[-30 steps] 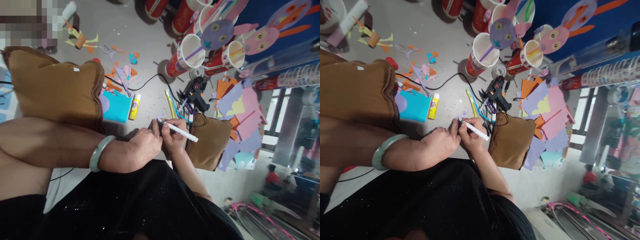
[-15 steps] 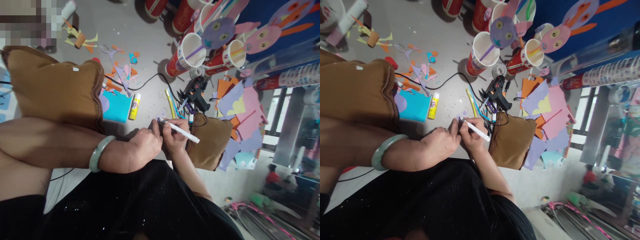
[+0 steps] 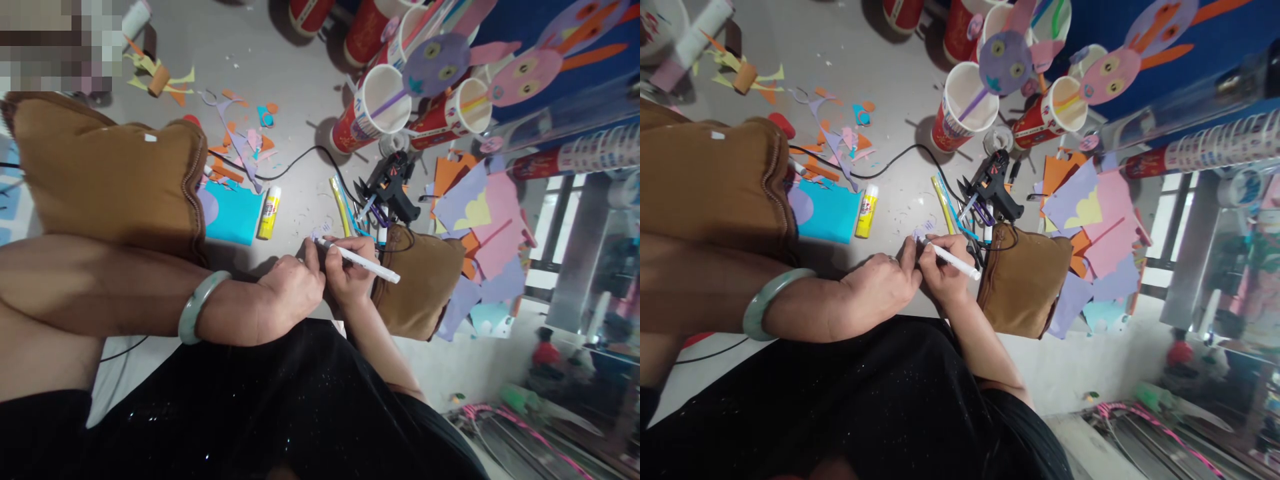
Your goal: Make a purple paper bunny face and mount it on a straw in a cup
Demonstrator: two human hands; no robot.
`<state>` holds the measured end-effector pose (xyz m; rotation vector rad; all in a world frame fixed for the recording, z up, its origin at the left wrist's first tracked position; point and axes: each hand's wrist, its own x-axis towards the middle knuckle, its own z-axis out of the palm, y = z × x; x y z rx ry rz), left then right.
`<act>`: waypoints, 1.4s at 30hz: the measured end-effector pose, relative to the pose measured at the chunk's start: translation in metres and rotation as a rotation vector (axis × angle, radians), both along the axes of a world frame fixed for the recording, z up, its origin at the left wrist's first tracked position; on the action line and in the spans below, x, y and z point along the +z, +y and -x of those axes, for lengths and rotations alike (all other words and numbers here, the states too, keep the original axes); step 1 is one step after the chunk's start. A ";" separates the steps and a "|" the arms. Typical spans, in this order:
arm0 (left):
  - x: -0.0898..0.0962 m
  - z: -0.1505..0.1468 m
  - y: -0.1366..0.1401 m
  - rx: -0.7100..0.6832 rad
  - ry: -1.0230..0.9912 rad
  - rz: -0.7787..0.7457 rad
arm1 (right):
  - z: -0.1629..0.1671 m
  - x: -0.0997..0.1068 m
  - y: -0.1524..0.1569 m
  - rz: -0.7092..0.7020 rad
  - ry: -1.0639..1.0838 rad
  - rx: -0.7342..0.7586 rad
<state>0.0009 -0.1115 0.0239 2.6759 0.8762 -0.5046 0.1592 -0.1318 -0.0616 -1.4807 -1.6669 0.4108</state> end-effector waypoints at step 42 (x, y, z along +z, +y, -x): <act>-0.011 0.003 -0.004 0.013 -0.107 -0.052 | 0.002 0.006 0.002 -0.034 -0.105 -0.033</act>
